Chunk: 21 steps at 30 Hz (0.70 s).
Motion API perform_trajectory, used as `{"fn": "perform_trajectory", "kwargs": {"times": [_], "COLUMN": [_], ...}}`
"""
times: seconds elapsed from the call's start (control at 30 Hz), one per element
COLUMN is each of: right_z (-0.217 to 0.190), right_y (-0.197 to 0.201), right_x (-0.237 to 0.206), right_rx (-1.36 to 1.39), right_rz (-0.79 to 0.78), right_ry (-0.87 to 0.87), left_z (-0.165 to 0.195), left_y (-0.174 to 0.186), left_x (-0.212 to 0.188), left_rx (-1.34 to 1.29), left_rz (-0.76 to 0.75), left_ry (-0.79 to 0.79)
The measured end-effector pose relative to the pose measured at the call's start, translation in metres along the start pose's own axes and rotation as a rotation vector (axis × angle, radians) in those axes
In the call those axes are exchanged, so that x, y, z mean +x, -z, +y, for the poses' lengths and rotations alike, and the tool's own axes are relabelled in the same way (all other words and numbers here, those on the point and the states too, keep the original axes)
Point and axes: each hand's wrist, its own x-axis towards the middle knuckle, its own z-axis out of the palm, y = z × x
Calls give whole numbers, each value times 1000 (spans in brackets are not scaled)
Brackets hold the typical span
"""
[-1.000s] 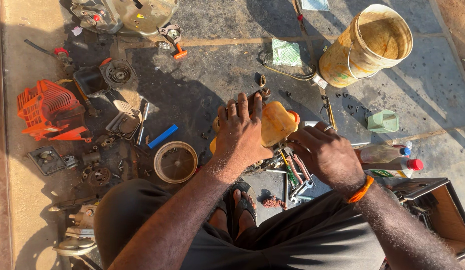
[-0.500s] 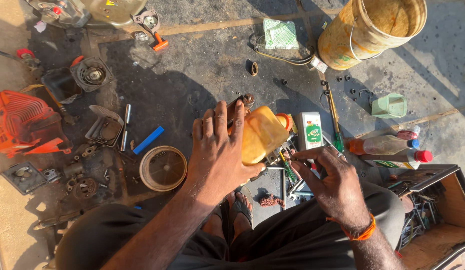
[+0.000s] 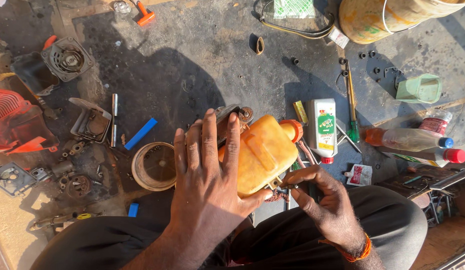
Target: The person sits on the ground and uses a screwdriver to unscrew fasteners from the orange fuel tank of a small engine, steadying the tank with the other hand. Scattered tools, engine parts, and a bucket surround the work area as the person works on the disassembly.
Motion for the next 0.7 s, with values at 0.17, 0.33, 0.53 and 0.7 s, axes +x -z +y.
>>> {"fn": "perform_trajectory", "kwargs": {"times": [0.17,0.33,0.53,0.7], "right_z": [10,12,5,-15], "right_y": [4,2,3,1], "right_x": [5,5,0,-6], "right_rx": [14,39,37,-124], "right_rz": [3,28,80,168], "right_ry": [-15,-2,86,141], "left_z": [13,24,26,29], "left_y": [-15,-27,-30,-28], "left_x": [-2,-2,-3,-5], "left_rx": [-42,1,74,100], "left_rz": [38,110,146,148], "left_ry": [72,98,80,73]}}
